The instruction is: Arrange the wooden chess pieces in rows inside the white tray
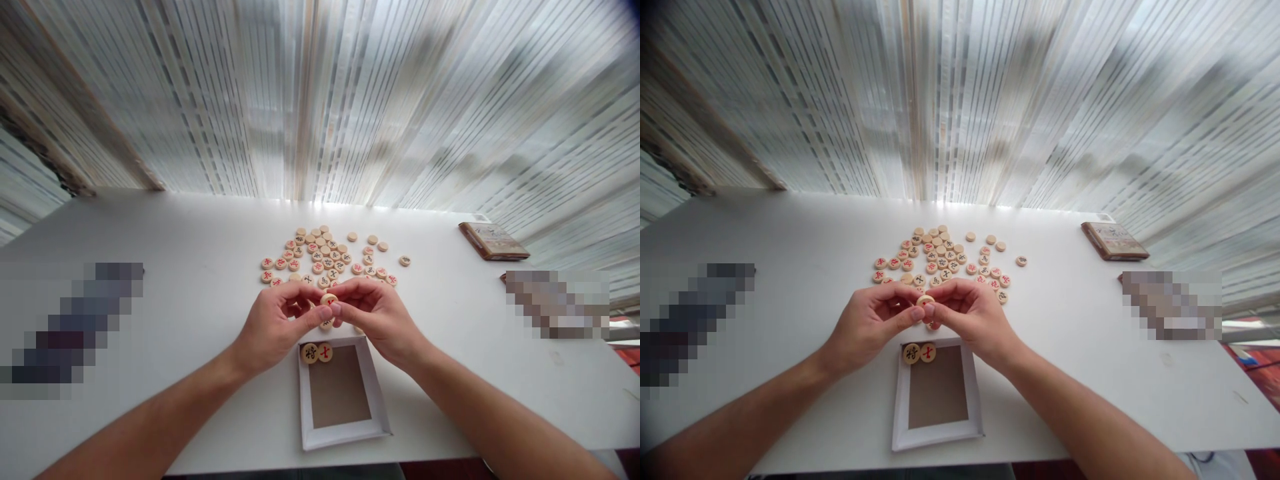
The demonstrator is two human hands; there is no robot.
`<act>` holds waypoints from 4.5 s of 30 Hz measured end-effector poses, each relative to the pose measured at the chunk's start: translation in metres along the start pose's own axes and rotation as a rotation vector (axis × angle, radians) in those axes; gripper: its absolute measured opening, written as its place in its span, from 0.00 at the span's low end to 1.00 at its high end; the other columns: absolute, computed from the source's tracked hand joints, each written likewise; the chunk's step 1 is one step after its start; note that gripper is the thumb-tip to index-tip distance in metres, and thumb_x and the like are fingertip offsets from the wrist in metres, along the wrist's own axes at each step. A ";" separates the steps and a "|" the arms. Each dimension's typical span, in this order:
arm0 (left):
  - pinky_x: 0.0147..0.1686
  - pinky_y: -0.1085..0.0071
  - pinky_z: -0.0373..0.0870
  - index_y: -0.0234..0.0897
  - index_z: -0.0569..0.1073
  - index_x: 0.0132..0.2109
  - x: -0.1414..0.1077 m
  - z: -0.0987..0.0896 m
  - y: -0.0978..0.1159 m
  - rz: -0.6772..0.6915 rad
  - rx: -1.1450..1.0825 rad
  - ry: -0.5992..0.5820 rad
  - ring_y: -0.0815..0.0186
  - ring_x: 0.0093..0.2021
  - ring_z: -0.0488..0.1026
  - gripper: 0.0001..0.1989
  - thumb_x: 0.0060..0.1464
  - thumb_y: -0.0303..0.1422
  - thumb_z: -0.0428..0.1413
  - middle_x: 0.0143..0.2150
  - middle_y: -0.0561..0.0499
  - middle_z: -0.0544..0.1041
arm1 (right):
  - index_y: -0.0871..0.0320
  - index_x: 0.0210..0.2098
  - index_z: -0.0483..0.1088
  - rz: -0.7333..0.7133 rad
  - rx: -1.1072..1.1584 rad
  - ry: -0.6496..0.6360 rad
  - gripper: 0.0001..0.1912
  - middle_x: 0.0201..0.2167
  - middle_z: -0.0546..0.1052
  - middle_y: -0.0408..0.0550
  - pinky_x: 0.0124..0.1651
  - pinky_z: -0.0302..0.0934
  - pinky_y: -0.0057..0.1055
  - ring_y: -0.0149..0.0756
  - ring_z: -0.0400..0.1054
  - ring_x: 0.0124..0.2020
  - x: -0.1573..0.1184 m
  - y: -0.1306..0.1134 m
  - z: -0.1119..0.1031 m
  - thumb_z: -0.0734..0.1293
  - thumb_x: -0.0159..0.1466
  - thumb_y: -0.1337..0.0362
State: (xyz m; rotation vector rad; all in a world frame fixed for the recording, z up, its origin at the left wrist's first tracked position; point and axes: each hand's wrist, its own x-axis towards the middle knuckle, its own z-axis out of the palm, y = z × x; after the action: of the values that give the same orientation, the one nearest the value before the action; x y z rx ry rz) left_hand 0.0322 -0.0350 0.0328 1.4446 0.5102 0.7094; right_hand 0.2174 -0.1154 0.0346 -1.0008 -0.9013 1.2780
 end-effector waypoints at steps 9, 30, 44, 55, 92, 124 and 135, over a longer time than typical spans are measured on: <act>0.37 0.73 0.76 0.41 0.89 0.43 -0.005 0.002 0.007 0.255 0.348 0.053 0.67 0.34 0.81 0.06 0.65 0.30 0.65 0.35 0.51 0.87 | 0.59 0.30 0.82 -0.071 -0.120 0.108 0.14 0.26 0.84 0.46 0.29 0.75 0.24 0.32 0.79 0.25 -0.007 -0.003 0.009 0.87 0.51 0.64; 0.41 0.72 0.86 0.47 0.88 0.52 -0.003 0.001 0.008 0.156 0.038 0.042 0.63 0.42 0.83 0.16 0.59 0.25 0.69 0.42 0.47 0.84 | 0.56 0.42 0.87 0.238 0.175 0.085 0.16 0.35 0.88 0.47 0.44 0.78 0.23 0.32 0.84 0.36 -0.007 -0.011 0.005 0.85 0.55 0.62; 0.35 0.74 0.84 0.42 0.90 0.43 -0.003 0.003 0.009 0.197 0.036 0.157 0.64 0.34 0.84 0.10 0.51 0.30 0.75 0.35 0.48 0.88 | 0.57 0.50 0.85 0.200 0.042 -0.014 0.22 0.34 0.88 0.51 0.38 0.82 0.31 0.38 0.85 0.33 -0.010 -0.004 0.000 0.85 0.57 0.63; 0.39 0.76 0.81 0.45 0.89 0.46 -0.006 0.001 0.002 0.314 0.219 0.030 0.66 0.38 0.84 0.13 0.56 0.22 0.71 0.39 0.49 0.87 | 0.59 0.33 0.85 0.183 0.095 0.016 0.11 0.26 0.86 0.48 0.30 0.78 0.23 0.34 0.82 0.25 -0.009 -0.006 0.000 0.86 0.55 0.62; 0.42 0.62 0.90 0.38 0.89 0.42 -0.003 0.010 0.003 -0.127 -0.160 0.087 0.55 0.37 0.89 0.10 0.51 0.32 0.76 0.37 0.47 0.89 | 0.60 0.33 0.83 0.111 -0.129 0.080 0.20 0.23 0.82 0.46 0.24 0.75 0.27 0.34 0.77 0.21 -0.010 -0.011 0.004 0.86 0.51 0.52; 0.42 0.74 0.87 0.35 0.87 0.42 -0.002 0.009 0.007 -0.072 -0.229 0.076 0.63 0.37 0.88 0.07 0.56 0.25 0.72 0.36 0.49 0.89 | 0.51 0.47 0.87 -0.115 -0.128 0.033 0.12 0.35 0.86 0.46 0.38 0.79 0.28 0.33 0.82 0.33 -0.012 -0.005 0.004 0.80 0.63 0.65; 0.41 0.77 0.85 0.37 0.87 0.44 -0.002 0.007 0.005 -0.075 -0.246 0.099 0.67 0.36 0.87 0.07 0.57 0.29 0.72 0.38 0.49 0.89 | 0.53 0.49 0.85 -0.296 -0.221 0.032 0.18 0.38 0.87 0.46 0.44 0.82 0.29 0.35 0.84 0.37 -0.015 0.000 0.003 0.81 0.61 0.73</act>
State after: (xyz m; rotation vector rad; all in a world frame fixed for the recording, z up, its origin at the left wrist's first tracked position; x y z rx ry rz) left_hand 0.0347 -0.0413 0.0381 1.1597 0.5314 0.7593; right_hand 0.2132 -0.1302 0.0354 -1.0115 -1.1376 0.9259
